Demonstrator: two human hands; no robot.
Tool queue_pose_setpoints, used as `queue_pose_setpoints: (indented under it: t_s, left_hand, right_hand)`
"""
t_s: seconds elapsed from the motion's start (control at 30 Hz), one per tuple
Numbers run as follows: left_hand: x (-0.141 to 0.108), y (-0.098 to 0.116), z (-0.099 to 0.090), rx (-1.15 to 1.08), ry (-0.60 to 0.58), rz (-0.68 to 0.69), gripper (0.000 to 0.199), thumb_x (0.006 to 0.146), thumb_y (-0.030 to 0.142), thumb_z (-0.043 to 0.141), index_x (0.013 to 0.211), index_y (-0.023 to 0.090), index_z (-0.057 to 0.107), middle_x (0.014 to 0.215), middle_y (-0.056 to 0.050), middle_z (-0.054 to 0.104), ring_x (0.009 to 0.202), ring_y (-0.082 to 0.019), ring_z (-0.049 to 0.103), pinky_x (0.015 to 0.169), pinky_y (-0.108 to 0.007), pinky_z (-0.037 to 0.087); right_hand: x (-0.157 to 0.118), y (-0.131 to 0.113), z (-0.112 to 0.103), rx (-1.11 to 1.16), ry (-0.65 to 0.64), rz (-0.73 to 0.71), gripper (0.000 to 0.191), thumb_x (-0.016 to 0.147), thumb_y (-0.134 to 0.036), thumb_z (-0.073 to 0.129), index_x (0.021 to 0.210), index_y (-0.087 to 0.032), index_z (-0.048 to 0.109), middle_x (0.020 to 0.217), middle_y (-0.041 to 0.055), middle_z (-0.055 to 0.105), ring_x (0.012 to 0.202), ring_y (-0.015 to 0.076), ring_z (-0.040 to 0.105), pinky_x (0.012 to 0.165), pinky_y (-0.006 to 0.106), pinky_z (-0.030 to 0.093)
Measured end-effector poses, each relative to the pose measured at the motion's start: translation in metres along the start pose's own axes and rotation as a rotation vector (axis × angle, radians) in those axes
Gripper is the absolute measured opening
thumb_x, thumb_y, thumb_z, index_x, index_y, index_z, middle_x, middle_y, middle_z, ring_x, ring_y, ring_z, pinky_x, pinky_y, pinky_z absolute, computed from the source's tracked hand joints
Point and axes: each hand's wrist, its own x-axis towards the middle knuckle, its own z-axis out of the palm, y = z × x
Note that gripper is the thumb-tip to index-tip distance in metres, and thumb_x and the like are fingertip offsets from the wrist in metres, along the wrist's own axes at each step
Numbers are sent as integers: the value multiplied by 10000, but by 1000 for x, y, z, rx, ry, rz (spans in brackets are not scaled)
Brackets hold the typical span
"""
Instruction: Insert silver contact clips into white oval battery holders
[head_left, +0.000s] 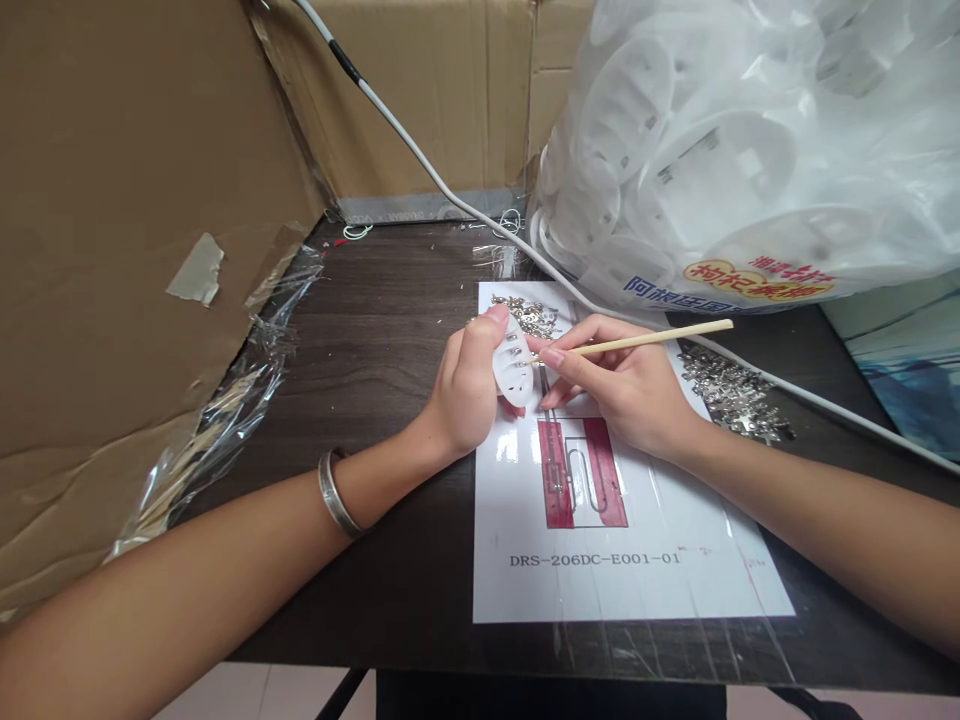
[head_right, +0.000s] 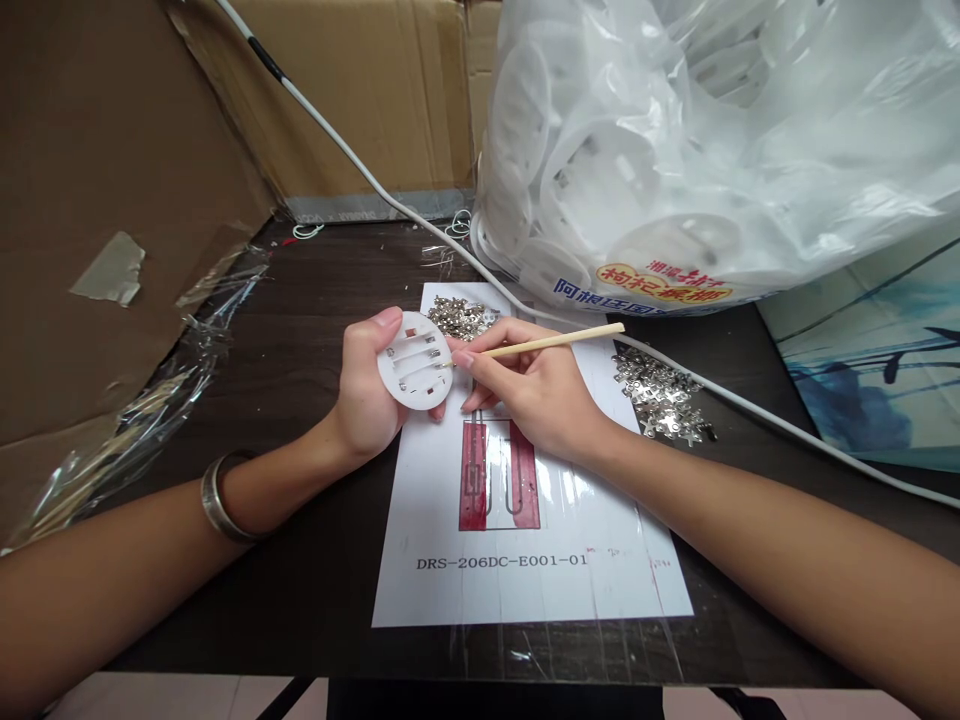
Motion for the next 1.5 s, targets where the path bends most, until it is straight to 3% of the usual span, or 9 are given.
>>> queue_pose_setpoints:
  t_s: [0.37, 0.57, 0.83, 1.03, 1.37, 1.5]
  left_hand:
    - [1, -5, -2, 33, 38, 0, 565, 933, 634, 369, 558, 231, 500, 402, -36, 525, 392, -149, 515, 441, -312, 391]
    - [1, -6, -2, 50, 38, 22, 543, 936, 613, 388, 583, 230, 543, 403, -14, 512, 399, -143, 507, 453, -306, 402]
    - [1, -2, 0, 93, 34, -9, 564, 961, 560, 323, 556, 221, 519, 387, -36, 507, 422, -152, 519, 465, -276, 415]
    - [1, -1, 0, 93, 32, -31, 632, 975, 608, 290, 561, 213, 560, 377, -37, 509, 379, -140, 501, 460, -279, 418]
    - [4, -3, 2, -3, 69, -68, 592, 955, 674, 339, 605, 226, 504, 399, -9, 505, 344, -138, 501, 390, -271, 385]
    - [3, 0, 4, -19, 93, -62, 609, 913, 718, 359, 587, 223, 499, 393, -14, 493, 333, -139, 491, 372, -271, 378]
  right_hand:
    - [1, -8, 1, -26, -63, 62, 383, 790, -418, 918, 808, -192, 610, 576, -16, 696, 487, 144, 706, 400, 185, 451]
    - [3, -8, -2, -58, -83, 96, 448, 752, -494, 925, 817, -204, 590, 565, -35, 669, 479, 157, 700, 404, 204, 470]
    - [3, -6, -1, -93, -70, 65, 451, 760, -533, 900, 819, -198, 604, 666, 13, 729, 489, 156, 698, 414, 226, 482]
    - [2, -6, 0, -97, -60, 26, 378, 776, -435, 911, 802, -181, 632, 563, -9, 686, 457, 157, 688, 395, 218, 451]
    - [4, -9, 4, -81, -55, 59, 371, 759, -395, 929, 793, -171, 636, 681, 30, 749, 444, 147, 686, 361, 212, 437]
    - [4, -9, 4, -60, -73, 50, 360, 780, -387, 913, 785, -174, 623, 611, 8, 722, 421, 139, 673, 353, 200, 421]
